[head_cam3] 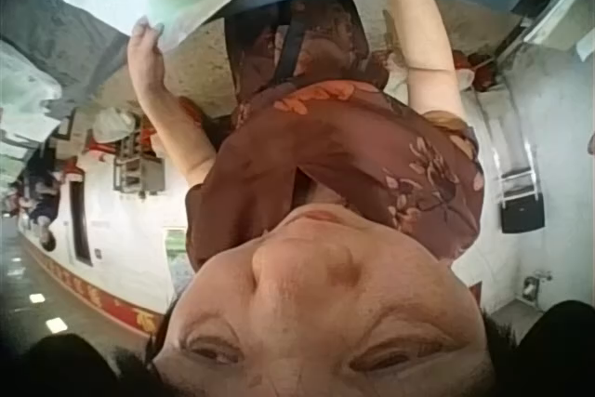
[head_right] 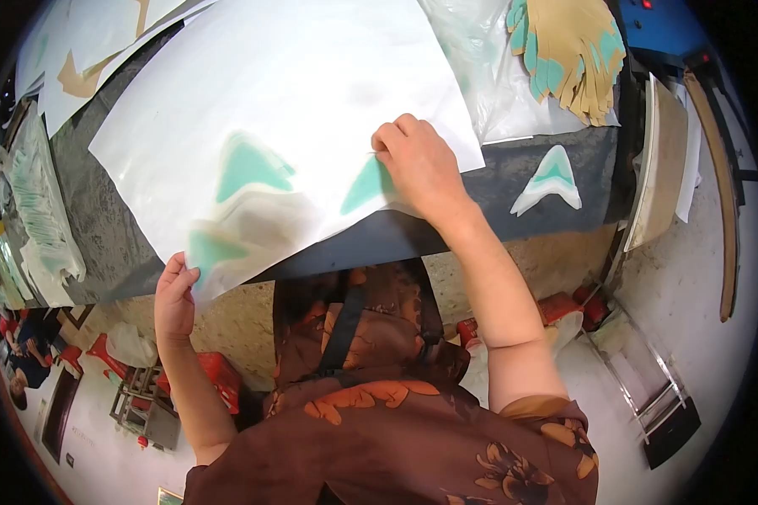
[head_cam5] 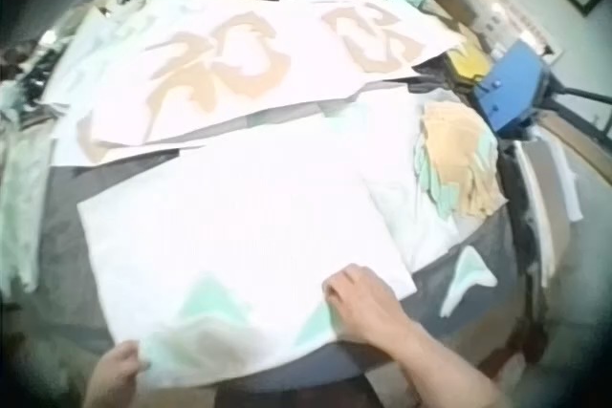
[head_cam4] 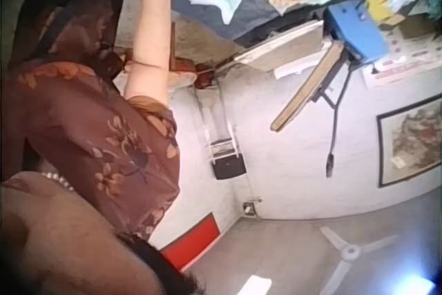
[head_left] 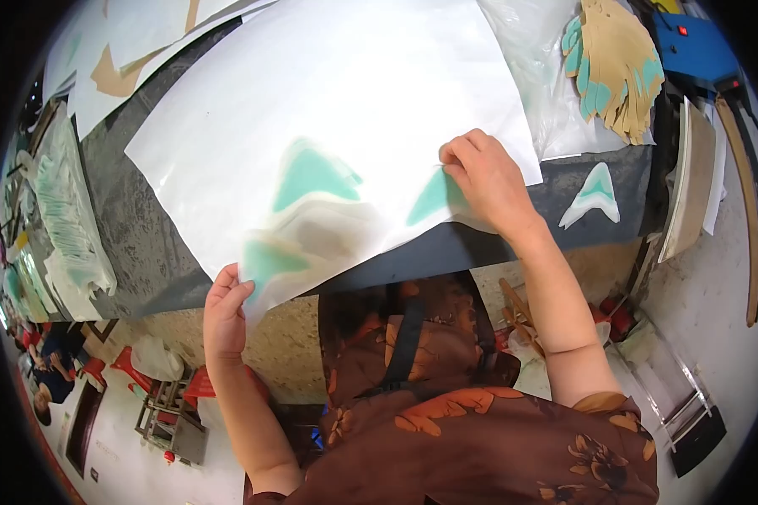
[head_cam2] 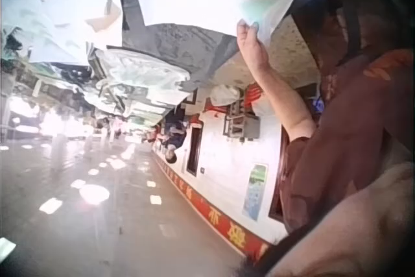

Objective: The recorder is sorting green arrowhead-shaped shoe components onto templates and using a heat press machine to bond materials.

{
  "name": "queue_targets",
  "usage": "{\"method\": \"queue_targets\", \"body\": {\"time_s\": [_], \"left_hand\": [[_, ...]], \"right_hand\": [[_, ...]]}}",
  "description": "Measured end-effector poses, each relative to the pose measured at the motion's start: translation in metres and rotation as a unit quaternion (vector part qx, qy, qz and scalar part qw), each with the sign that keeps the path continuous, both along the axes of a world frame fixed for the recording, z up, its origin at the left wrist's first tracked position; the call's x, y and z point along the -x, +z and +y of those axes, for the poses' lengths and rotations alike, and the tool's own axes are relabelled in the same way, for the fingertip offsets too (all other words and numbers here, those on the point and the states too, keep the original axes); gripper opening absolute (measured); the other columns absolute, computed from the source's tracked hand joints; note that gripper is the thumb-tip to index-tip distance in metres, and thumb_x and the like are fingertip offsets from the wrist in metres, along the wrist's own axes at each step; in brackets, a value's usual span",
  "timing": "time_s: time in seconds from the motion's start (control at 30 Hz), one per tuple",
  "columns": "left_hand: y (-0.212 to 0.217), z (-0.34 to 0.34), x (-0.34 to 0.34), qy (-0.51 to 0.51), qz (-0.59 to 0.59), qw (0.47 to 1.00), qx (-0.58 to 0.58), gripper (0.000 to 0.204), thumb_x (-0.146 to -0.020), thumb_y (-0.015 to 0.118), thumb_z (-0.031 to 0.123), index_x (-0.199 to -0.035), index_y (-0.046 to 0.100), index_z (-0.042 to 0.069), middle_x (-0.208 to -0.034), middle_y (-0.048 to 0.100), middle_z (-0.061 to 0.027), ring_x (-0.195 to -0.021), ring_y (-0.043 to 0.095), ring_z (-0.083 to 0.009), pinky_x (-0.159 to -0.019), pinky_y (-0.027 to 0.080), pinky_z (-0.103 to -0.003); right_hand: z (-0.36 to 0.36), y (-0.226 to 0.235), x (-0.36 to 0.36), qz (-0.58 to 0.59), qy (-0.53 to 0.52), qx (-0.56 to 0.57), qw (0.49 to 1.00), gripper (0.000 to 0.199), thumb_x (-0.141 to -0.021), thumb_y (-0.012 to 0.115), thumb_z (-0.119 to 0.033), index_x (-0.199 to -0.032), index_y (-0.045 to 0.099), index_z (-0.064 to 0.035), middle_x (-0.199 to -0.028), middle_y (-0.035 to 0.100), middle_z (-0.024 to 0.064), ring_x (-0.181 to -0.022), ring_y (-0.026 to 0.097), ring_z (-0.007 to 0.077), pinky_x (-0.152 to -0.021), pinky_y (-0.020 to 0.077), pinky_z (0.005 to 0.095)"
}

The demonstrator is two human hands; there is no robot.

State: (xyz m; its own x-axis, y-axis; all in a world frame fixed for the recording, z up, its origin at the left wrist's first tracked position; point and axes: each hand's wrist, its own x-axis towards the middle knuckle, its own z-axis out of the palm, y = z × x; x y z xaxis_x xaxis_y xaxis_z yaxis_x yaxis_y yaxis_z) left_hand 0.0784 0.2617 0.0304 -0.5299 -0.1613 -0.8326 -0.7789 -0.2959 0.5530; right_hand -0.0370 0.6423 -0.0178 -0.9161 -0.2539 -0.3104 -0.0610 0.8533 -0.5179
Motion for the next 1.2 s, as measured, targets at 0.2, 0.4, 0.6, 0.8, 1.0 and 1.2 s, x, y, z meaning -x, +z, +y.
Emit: {"method": "queue_targets", "body": {"time_s": [0.2,0.4,0.6,0.8,1.0,1.2], "left_hand": [[-0.004,0.005,-0.004,-0.053,-0.003,0.998,-0.034,0.025,-0.089,0.055,0.002,-0.113,0.059,0.0,-0.106,0.065,-0.0042,-0.096,0.059,-0.0114,-0.088,0.044,-0.025],[-0.004,-0.005,-0.013,-0.097,0.005,0.995,-0.017,0.025,-0.089,0.057,0.003,-0.113,0.06,0.0,-0.106,0.065,-0.0027,-0.096,0.058,-0.0101,-0.088,0.043,-0.024],[0.007,-0.029,-0.037,-0.108,-0.021,0.993,-0.043,0.022,-0.087,0.058,0.003,-0.109,0.061,0.002,-0.1,0.065,-0.0005,-0.093,0.058,-0.0092,-0.084,0.044,-0.023],[0.012,-0.034,-0.054,-0.111,-0.012,0.99,-0.081,0.021,-0.087,0.06,0.002,-0.107,0.063,0.003,-0.097,0.065,0.0007,-0.09,0.059,-0.0085,-0.082,0.045,-0.023],[0.018,-0.025,-0.059,-0.093,0.002,0.989,-0.113,0.021,-0.087,0.061,0.002,-0.108,0.063,0.002,-0.099,0.065,0.0004,-0.091,0.059,-0.0082,-0.083,0.045,-0.023],[0.017,-0.018,-0.052,-0.057,0.03,0.991,-0.121,0.025,-0.087,0.064,0.003,-0.112,0.062,0.001,-0.105,0.065,-0.0022,-0.099,0.059,-0.0103,-0.09,0.045,-0.025]], "right_hand": [[0.011,0.015,0.005,-0.043,0.018,0.103,0.994,0.009,-0.085,0.062,-0.006,-0.092,0.057,-0.0068,-0.09,0.058,0.0087,-0.084,0.056,0.0283,-0.075,0.0489,0.0364],[0.008,0.037,-0.009,-0.199,-0.106,0.222,0.948,0.015,-0.09,0.06,-0.009,-0.104,0.055,-0.0054,-0.091,0.059,0.0048,-0.08,0.056,0.0169,-0.076,0.0475,0.0286],[-0.02,0.069,-0.002,-0.275,-0.07,0.388,0.877,0.024,-0.086,0.066,-0.005,-0.108,0.057,-0.0053,-0.091,0.053,-0.0041,-0.078,0.049,0.0026,-0.072,0.043,0.0184],[-0.101,0.047,0.044,-0.204,0.033,0.336,0.919,0.026,-0.085,0.062,-0.009,-0.111,0.06,-0.0092,-0.092,0.057,-0.0012,-0.079,0.055,0.0091,-0.072,0.047,0.0246],[-0.154,0.017,0.066,-0.144,0.07,0.211,0.964,0.023,-0.088,0.06,-0.01,-0.111,0.06,-0.0124,-0.095,0.06,0.0012,-0.08,0.055,0.0134,-0.074,0.0487,0.029],[-0.159,-0.004,0.061,-0.093,0.03,0.162,0.982,0.022,-0.088,0.06,-0.01,-0.11,0.06,-0.0085,-0.094,0.059,0.0031,-0.08,0.056,0.0149,-0.079,0.0489,0.0299]]}}
